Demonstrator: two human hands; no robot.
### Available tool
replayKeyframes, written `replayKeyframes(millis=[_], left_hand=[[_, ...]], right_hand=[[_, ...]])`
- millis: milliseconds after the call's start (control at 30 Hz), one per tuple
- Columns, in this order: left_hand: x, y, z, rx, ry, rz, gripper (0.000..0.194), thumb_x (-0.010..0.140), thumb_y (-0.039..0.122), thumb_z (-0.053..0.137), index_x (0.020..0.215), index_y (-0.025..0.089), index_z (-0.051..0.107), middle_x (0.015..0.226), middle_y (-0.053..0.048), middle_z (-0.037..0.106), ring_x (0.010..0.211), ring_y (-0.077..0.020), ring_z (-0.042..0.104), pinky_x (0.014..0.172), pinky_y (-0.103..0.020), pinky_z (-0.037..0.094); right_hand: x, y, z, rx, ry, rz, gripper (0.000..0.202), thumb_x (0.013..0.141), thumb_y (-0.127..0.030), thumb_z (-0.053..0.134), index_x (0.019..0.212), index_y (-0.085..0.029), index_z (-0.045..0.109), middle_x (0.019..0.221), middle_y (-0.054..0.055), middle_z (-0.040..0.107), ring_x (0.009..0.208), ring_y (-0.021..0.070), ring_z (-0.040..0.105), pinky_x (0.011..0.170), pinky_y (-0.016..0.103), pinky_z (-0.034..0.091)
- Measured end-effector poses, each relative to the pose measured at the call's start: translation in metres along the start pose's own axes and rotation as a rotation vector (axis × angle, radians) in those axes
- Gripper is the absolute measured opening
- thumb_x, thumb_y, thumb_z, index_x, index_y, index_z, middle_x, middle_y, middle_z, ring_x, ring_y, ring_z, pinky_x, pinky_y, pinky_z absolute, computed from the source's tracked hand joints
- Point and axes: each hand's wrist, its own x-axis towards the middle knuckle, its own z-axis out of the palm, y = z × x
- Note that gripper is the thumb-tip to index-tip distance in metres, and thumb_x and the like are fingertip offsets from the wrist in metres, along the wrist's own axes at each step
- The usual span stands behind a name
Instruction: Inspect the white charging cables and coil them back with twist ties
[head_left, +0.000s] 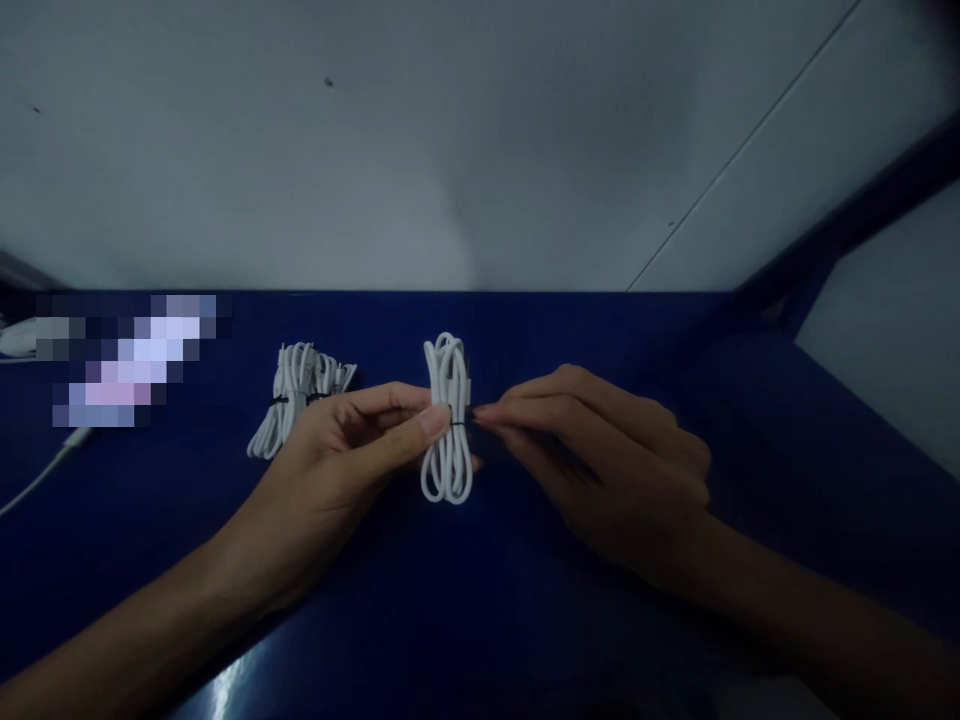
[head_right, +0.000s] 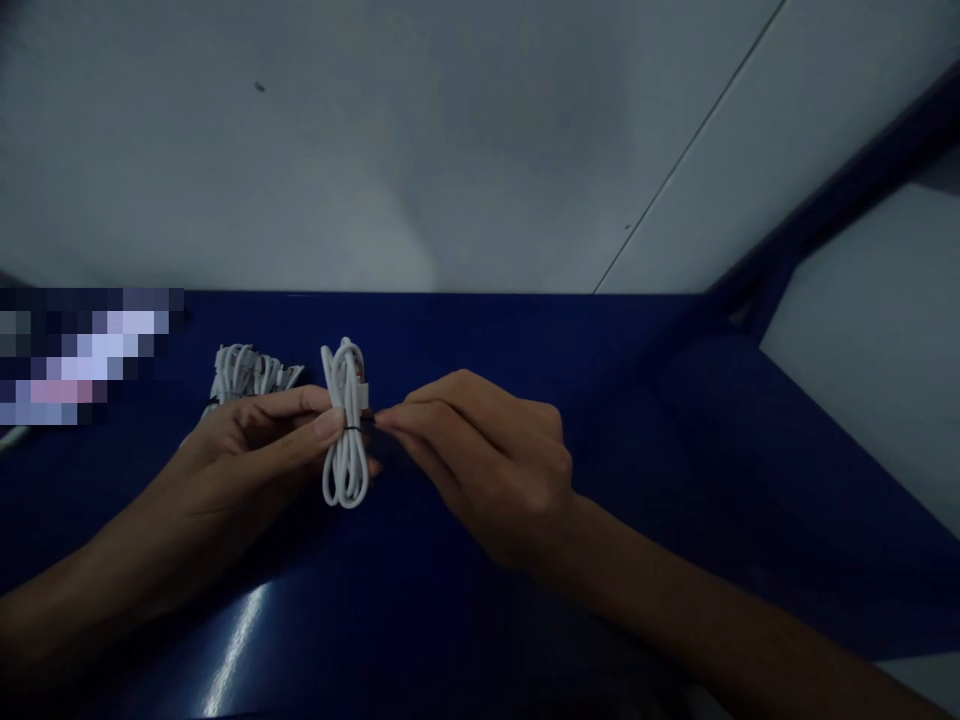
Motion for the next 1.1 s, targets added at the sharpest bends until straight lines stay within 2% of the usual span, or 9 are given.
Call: replayKeyframes(millis=[100, 200, 267, 433, 533, 667, 867, 1000, 1100], left_hand=[[-0.001, 0.001, -0.001, 0.102, 0.057, 0.067, 0.010, 0.102, 0.033, 0.083, 0.104, 0.024, 0.088, 0.090, -0.003, 0.084, 0.082, -0.0154, 0.077, 0.082, -0.022, 0.062], [-0.003, 0.003, -0.001, 0.265, 0.189, 0.167, 0.011, 0.098, 0.036, 0.087, 0.103, 0.026, 0.088, 0.089, -0.002, 0.083, 0.082, -0.0169, 0.077, 0.076, -0.022, 0.059], [-0.003, 0.005, 0.000, 0.338, 0.251, 0.228, 0.011, 0.095, 0.036, 0.090, 0.101, 0.027, 0.088, 0.086, 0.000, 0.082, 0.080, -0.0179, 0.076, 0.074, -0.024, 0.058], [-0.003, 0.006, 0.003, 0.438, 0.245, 0.337, 0.006, 0.091, 0.031, 0.093, 0.094, 0.029, 0.088, 0.086, 0.002, 0.082, 0.078, -0.0176, 0.075, 0.075, -0.025, 0.058], [-0.004, 0.006, 0.004, 0.466, 0.229, 0.349, 0.006, 0.092, 0.027, 0.092, 0.094, 0.030, 0.088, 0.090, 0.002, 0.083, 0.083, -0.0173, 0.075, 0.078, -0.024, 0.058], [-0.003, 0.005, 0.006, 0.434, 0.211, 0.323, 0.006, 0.091, 0.028, 0.093, 0.092, 0.028, 0.087, 0.086, 0.002, 0.081, 0.082, -0.0178, 0.075, 0.076, -0.024, 0.058], [0.001, 0.006, 0.009, 0.385, 0.251, 0.232, 0.012, 0.085, 0.030, 0.096, 0.089, 0.024, 0.086, 0.081, -0.001, 0.080, 0.077, -0.0192, 0.072, 0.070, -0.027, 0.056], [0.000, 0.006, 0.008, 0.386, 0.251, 0.236, 0.010, 0.086, 0.026, 0.095, 0.090, 0.024, 0.087, 0.081, -0.001, 0.080, 0.076, -0.0177, 0.071, 0.070, -0.025, 0.056], [0.000, 0.006, 0.008, 0.390, 0.236, 0.214, 0.008, 0.088, 0.026, 0.094, 0.091, 0.024, 0.087, 0.080, -0.001, 0.080, 0.075, -0.0166, 0.070, 0.069, -0.024, 0.055]], right_hand=[[0.001, 0.000, -0.001, 0.026, 0.008, 0.059, 0.021, 0.105, -0.009, 0.074, 0.102, -0.028, 0.082, 0.091, 0.002, 0.085, 0.073, 0.0183, 0.079, 0.059, 0.032, 0.063], [0.003, -0.002, -0.002, 0.105, 0.057, 0.252, 0.018, 0.102, -0.012, 0.078, 0.097, -0.029, 0.080, 0.083, 0.000, 0.079, 0.065, 0.0164, 0.071, 0.054, 0.032, 0.057], [0.004, -0.004, -0.003, 0.185, 0.062, 0.359, 0.015, 0.100, -0.013, 0.080, 0.097, -0.028, 0.080, 0.083, -0.001, 0.078, 0.066, 0.0159, 0.069, 0.055, 0.032, 0.056], [0.002, -0.008, 0.000, 0.364, -0.094, 0.489, 0.010, 0.098, -0.016, 0.085, 0.097, -0.026, 0.081, 0.085, -0.004, 0.076, 0.068, 0.0116, 0.068, 0.058, 0.026, 0.055], [-0.002, -0.010, 0.004, 0.388, -0.107, 0.521, 0.011, 0.097, -0.016, 0.086, 0.097, -0.025, 0.081, 0.084, -0.005, 0.075, 0.068, 0.0103, 0.066, 0.060, 0.024, 0.055], [-0.004, -0.011, 0.009, 0.308, -0.039, 0.445, 0.015, 0.096, -0.013, 0.087, 0.101, -0.025, 0.080, 0.084, -0.003, 0.075, 0.066, 0.0127, 0.067, 0.057, 0.027, 0.055], [-0.007, -0.007, 0.011, 0.035, -0.009, 0.080, 0.018, 0.106, -0.008, 0.073, 0.102, -0.025, 0.077, 0.086, 0.001, 0.079, 0.070, 0.0140, 0.073, 0.058, 0.027, 0.061], [-0.008, -0.004, 0.011, -0.042, -0.016, 0.018, 0.018, 0.107, -0.007, 0.069, 0.102, -0.023, 0.076, 0.079, -0.001, 0.073, 0.062, 0.0112, 0.065, 0.050, 0.023, 0.053], [-0.007, 0.000, 0.010, -0.046, -0.046, -0.001, 0.016, 0.107, -0.005, 0.068, 0.102, -0.019, 0.075, 0.078, -0.001, 0.070, 0.060, 0.0100, 0.061, 0.049, 0.024, 0.050]])
